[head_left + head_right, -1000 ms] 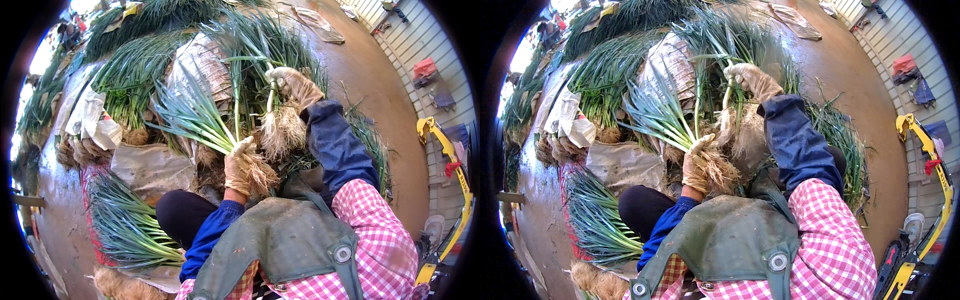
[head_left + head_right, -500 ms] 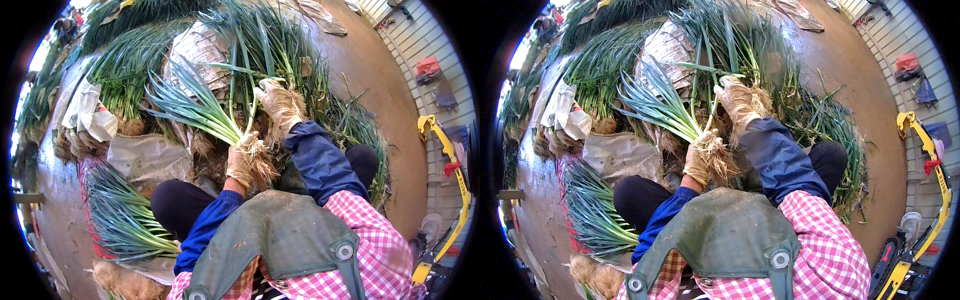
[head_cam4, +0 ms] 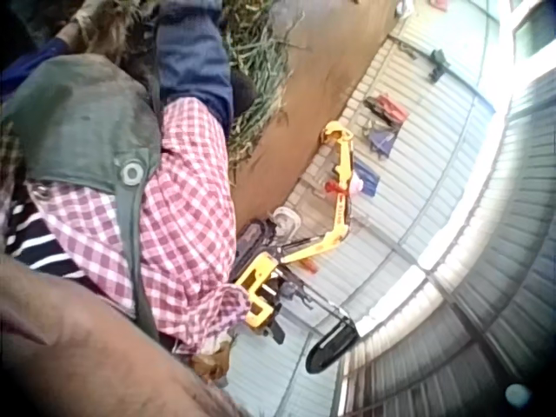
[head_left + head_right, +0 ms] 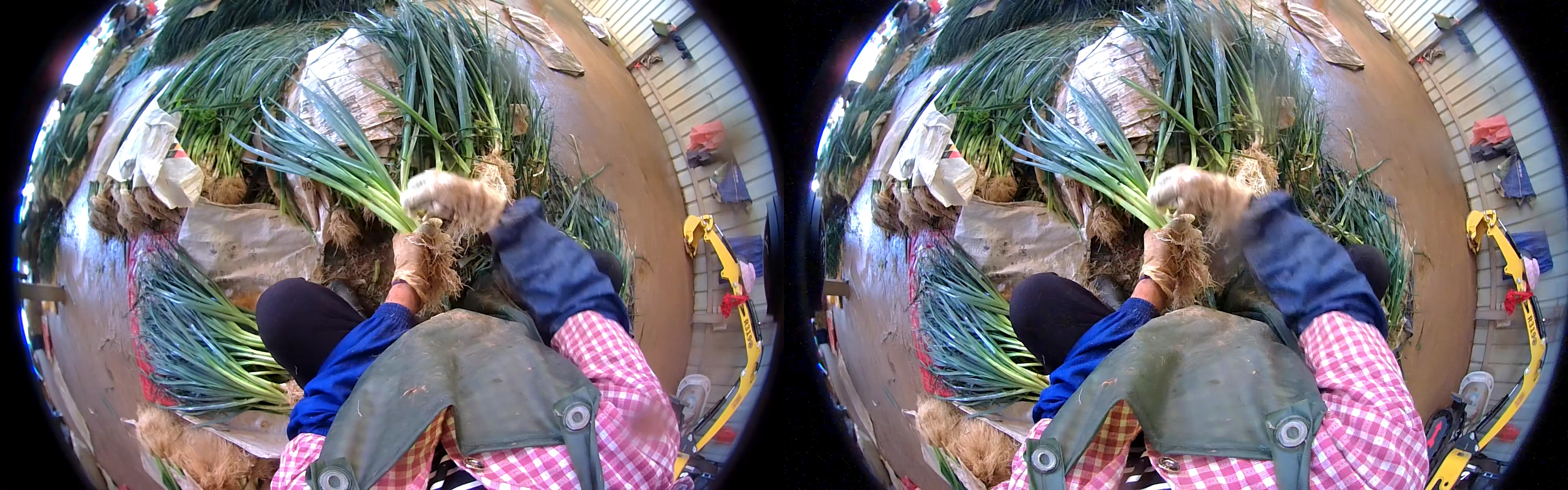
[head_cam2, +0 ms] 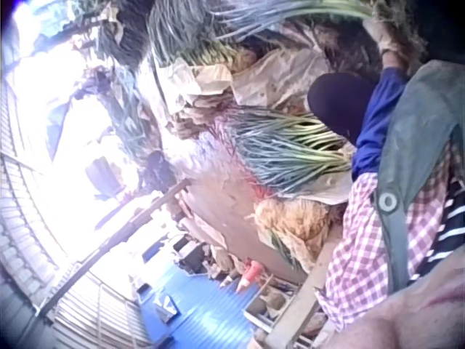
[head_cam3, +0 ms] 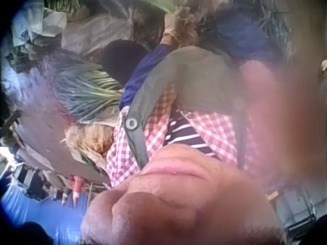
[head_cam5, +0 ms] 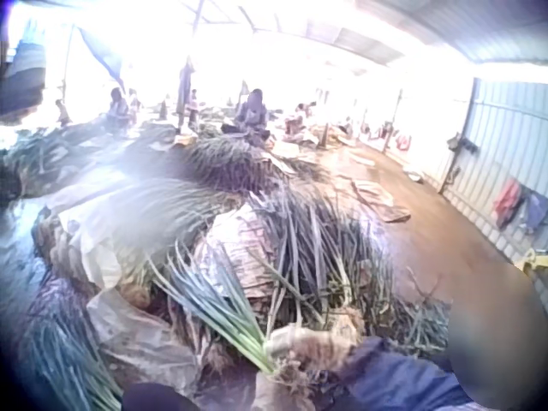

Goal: The person sorts scallions by hand, picking up bunches, removing outer leaves and dirt, and placing them onto a pile.

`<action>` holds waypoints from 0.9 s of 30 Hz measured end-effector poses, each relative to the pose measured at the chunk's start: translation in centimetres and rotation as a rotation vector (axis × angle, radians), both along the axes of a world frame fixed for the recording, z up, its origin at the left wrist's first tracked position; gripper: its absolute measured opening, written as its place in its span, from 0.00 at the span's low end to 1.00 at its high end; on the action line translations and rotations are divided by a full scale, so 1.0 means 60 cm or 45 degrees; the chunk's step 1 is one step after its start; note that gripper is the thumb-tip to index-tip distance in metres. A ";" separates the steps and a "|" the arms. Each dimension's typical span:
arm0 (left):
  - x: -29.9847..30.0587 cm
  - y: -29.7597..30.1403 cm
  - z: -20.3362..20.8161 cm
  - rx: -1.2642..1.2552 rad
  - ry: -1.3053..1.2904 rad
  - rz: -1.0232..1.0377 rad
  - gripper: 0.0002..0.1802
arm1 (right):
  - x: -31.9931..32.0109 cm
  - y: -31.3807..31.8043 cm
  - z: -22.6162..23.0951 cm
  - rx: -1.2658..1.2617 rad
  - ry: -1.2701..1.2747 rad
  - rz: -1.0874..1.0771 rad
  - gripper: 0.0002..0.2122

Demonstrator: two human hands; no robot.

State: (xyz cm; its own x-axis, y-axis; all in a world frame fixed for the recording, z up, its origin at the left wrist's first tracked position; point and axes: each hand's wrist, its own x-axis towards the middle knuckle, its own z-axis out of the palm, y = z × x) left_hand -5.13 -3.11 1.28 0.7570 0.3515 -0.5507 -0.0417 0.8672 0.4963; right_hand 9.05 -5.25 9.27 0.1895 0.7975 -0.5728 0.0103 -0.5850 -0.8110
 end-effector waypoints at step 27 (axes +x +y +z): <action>0.015 0.001 0.002 -0.024 -0.181 -0.075 0.13 | 0.015 -0.160 0.060 0.513 -0.028 -0.508 0.09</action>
